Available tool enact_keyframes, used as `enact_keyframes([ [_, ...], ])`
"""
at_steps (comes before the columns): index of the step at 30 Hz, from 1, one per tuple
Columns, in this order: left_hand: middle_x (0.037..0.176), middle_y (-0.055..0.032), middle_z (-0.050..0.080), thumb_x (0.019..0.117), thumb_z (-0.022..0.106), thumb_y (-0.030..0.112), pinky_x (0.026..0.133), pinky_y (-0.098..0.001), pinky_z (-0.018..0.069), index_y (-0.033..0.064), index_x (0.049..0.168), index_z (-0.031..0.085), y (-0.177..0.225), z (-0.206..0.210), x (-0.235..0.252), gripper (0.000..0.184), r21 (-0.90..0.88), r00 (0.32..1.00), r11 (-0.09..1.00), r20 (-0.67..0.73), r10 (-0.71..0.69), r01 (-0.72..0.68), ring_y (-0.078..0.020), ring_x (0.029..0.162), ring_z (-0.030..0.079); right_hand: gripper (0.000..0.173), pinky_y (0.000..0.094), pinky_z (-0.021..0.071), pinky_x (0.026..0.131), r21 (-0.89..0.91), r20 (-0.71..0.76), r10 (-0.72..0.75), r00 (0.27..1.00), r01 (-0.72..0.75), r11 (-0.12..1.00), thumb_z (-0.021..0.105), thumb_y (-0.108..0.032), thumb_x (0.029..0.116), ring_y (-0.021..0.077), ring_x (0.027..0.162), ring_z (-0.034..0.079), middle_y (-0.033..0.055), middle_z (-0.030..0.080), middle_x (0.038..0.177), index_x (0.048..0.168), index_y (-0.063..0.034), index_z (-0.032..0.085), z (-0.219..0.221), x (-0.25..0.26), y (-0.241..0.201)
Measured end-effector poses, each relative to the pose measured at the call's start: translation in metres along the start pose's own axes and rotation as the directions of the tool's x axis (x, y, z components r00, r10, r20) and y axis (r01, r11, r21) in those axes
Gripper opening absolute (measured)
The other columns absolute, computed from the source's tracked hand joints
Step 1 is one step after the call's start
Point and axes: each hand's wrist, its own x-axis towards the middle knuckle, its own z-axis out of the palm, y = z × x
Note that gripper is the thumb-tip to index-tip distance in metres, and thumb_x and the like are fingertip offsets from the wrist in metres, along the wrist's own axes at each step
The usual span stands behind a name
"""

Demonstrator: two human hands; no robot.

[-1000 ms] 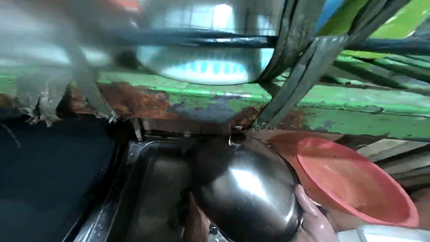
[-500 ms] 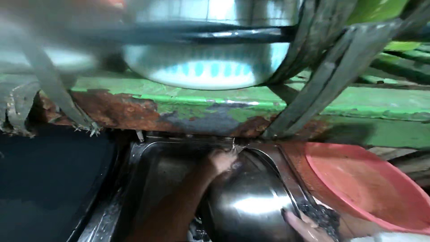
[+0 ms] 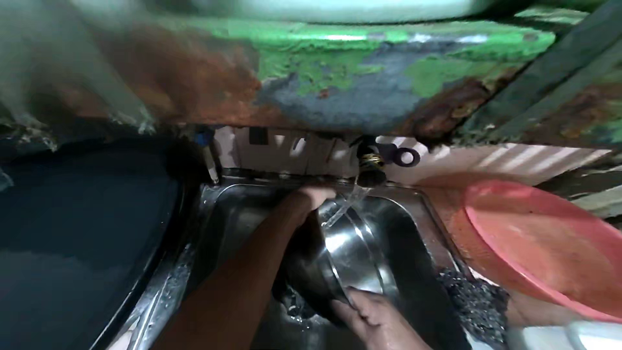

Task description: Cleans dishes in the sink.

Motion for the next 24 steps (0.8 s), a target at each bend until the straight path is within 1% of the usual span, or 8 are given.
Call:
enact_keyframes([
  [2, 0.128, -0.0211, 0.062, 0.1, 0.054, 0.003, 0.096, -0.0493, 0.0471, 0.0039, 0.144, 0.052, -0.027, 0.006, -0.001, 0.044, -0.058, 0.993, 0.992, -0.029, -0.116, 0.114, -0.0309, 0.113, 0.06, 0.034, 0.0577, 0.0579, 0.08, -0.136, 0.075, -0.042, 0.996, 0.052, 0.989, 0.057, -0.025, 0.1036, 0.0382, 0.084, 0.074, 0.0226, 0.074, 0.087, 0.1, 0.0045, 0.073, 0.018, 0.003, 0.015],
  [7, 0.138, -0.0157, 0.06, 0.0948, 0.055, -0.003, 0.092, -0.0509, 0.0522, 0.0157, 0.149, 0.05, -0.084, 0.024, -0.015, 0.058, -0.31, 0.941, 0.939, -0.247, -0.232, 0.15, -0.0307, 0.117, 0.061, 0.035, 0.0625, 0.0537, 0.089, -0.252, 0.38, 0.07, 0.923, 0.031, 0.967, 0.056, -0.031, 0.1045, 0.0415, 0.096, 0.072, 0.0227, 0.074, 0.099, 0.116, -0.0016, 0.072, 0.031, 0.021, 0.044],
  [9, 0.137, -0.0155, 0.06, 0.0952, 0.055, -0.002, 0.089, -0.0506, 0.0534, 0.0164, 0.148, 0.052, -0.1, 0.031, -0.019, 0.056, -0.317, 0.92, 0.937, -0.307, -0.245, 0.143, -0.0307, 0.113, 0.063, 0.043, 0.0624, 0.0497, 0.097, -0.216, 0.55, 0.187, 0.814, -0.078, 0.973, 0.059, -0.04, 0.1035, 0.0389, 0.107, 0.069, 0.0207, 0.072, 0.114, 0.133, -0.0085, 0.066, 0.029, 0.031, 0.047],
  [12, 0.14, -0.0168, 0.059, 0.0978, 0.054, -0.003, 0.096, -0.053, 0.0513, 0.0147, 0.147, 0.053, -0.112, 0.038, -0.025, 0.052, -0.329, 0.898, 0.933, -0.352, -0.266, 0.147, -0.033, 0.119, 0.061, 0.039, 0.0519, 0.0458, 0.108, -0.003, 0.604, 0.257, 0.754, -0.32, 0.947, 0.054, -0.03, 0.1069, 0.0306, 0.12, 0.065, 0.0189, 0.068, 0.127, 0.133, -0.004, 0.066, 0.021, 0.05, 0.049],
  [15, 0.142, -0.017, 0.058, 0.0978, 0.053, -0.005, 0.101, -0.052, 0.0492, 0.0135, 0.147, 0.054, -0.121, 0.045, -0.024, 0.052, -0.365, 0.885, 0.922, -0.377, -0.274, 0.13, -0.0325, 0.125, 0.059, 0.033, 0.0357, 0.0587, 0.087, 0.512, 0.307, 0.349, 0.885, -0.463, 0.724, 0.035, -0.012, 0.1106, 0.0189, 0.091, 0.071, 0.0135, 0.07, 0.105, 0.122, 0.0089, 0.058, 0.012, 0.08, 0.049],
  [20, 0.147, -0.0224, 0.052, 0.1022, 0.05, 0.001, 0.11, -0.0509, 0.0434, 0.0052, 0.152, 0.044, -0.129, 0.044, -0.015, 0.051, -0.132, 0.893, 0.956, -0.342, -0.292, 0.262, -0.0358, 0.134, 0.053, 0.028, 0.0216, 0.0478, 0.048, 0.977, 0.078, 0.57, 0.818, -0.177, 0.122, 0.034, -0.031, 0.112, 0.0067, 0.052, 0.053, -0.0018, 0.056, 0.07, 0.101, -0.0138, 0.053, -0.011, 0.15, 0.024],
  [22, 0.151, -0.0239, 0.047, 0.1034, 0.052, 0.007, 0.112, -0.0528, 0.0413, 0.0029, 0.153, 0.042, -0.126, 0.046, -0.007, 0.051, -0.011, 0.897, 0.959, -0.351, -0.268, 0.282, -0.0383, 0.137, 0.05, 0.047, 0.0199, 0.04, 0.045, 0.992, 0.116, 0.4, 0.909, -0.125, -0.002, 0.03, -0.045, 0.1098, 0.0042, 0.045, 0.043, -0.0074, 0.046, 0.057, 0.072, -0.0226, 0.048, -0.018, 0.162, 0.021],
  [24, 0.155, -0.0231, 0.044, 0.103, 0.054, 0.009, 0.117, -0.0519, 0.036, -0.0002, 0.151, 0.045, -0.116, 0.054, 0.003, 0.049, 0.05, 0.91, 0.985, -0.393, -0.133, 0.165, -0.038, 0.141, 0.044, 0.056, 0.0167, 0.0382, 0.044, 0.989, 0.144, 0.14, 0.98, -0.144, -0.011, 0.027, -0.054, 0.1086, 0.0021, 0.044, 0.041, -0.0087, 0.044, 0.057, 0.069, -0.0223, 0.051, -0.022, 0.168, 0.023],
])
